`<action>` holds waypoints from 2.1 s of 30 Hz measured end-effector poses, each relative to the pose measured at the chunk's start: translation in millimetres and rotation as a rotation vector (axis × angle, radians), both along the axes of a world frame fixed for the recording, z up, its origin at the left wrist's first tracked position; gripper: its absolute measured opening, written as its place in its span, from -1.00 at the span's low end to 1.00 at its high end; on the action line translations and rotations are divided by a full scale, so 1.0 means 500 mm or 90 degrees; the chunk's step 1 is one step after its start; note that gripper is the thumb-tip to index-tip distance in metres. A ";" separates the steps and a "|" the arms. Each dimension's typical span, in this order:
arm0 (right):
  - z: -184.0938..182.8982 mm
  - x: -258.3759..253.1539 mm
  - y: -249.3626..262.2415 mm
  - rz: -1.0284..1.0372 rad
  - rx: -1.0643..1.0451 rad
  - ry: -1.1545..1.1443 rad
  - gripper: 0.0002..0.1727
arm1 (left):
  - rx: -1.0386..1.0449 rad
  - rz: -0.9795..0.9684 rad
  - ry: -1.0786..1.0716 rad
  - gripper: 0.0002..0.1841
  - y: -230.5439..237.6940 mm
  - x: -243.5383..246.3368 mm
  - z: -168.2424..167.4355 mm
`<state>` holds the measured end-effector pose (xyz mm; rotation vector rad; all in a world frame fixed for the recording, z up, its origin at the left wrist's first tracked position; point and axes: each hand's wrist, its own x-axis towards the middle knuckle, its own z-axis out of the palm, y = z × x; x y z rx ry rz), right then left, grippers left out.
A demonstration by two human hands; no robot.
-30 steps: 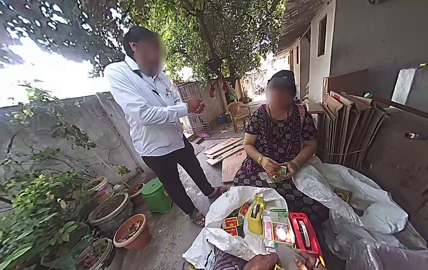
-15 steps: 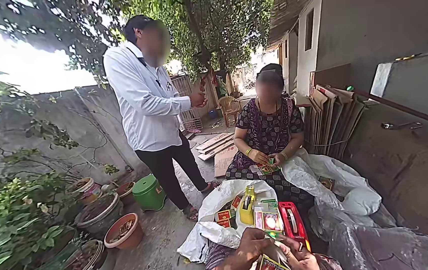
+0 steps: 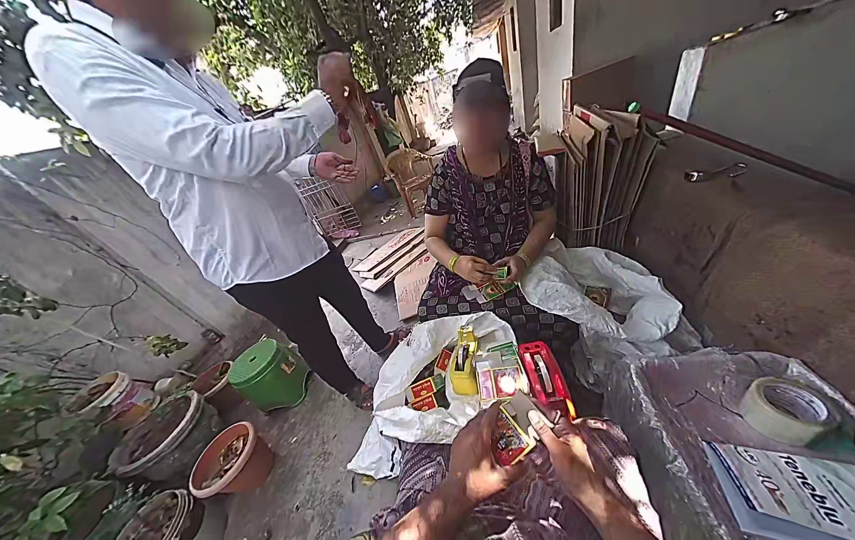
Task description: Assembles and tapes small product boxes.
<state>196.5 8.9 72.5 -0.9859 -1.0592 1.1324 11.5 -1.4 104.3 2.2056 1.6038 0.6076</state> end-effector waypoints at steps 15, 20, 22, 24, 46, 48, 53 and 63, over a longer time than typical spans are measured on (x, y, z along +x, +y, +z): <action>-0.043 -0.001 0.014 0.138 0.190 -0.177 -0.57 | 0.082 0.009 -0.060 0.11 0.006 -0.029 -0.028; -0.040 0.003 0.017 0.204 0.232 -0.175 -0.49 | 0.057 0.024 -0.049 0.13 0.008 -0.029 -0.016; -0.032 0.010 0.019 0.226 0.217 -0.186 -0.46 | 0.038 0.026 -0.058 0.13 0.009 -0.030 -0.011; -0.022 0.019 0.018 0.233 0.200 -0.220 -0.44 | 0.014 0.028 -0.086 0.13 0.006 -0.027 -0.006; -0.054 0.005 0.021 0.198 0.303 -0.319 -0.09 | 0.088 0.028 -0.078 0.07 -0.004 -0.018 -0.019; -0.049 0.000 0.015 0.192 0.282 -0.351 -0.11 | 0.098 0.036 -0.071 0.06 -0.006 -0.020 -0.019; -0.042 -0.004 0.009 0.179 0.274 -0.386 -0.17 | 0.089 0.058 -0.053 0.06 -0.013 -0.018 -0.017; -0.047 -0.003 0.012 0.180 0.265 -0.377 -0.09 | 0.090 0.075 -0.004 0.03 -0.011 -0.009 -0.001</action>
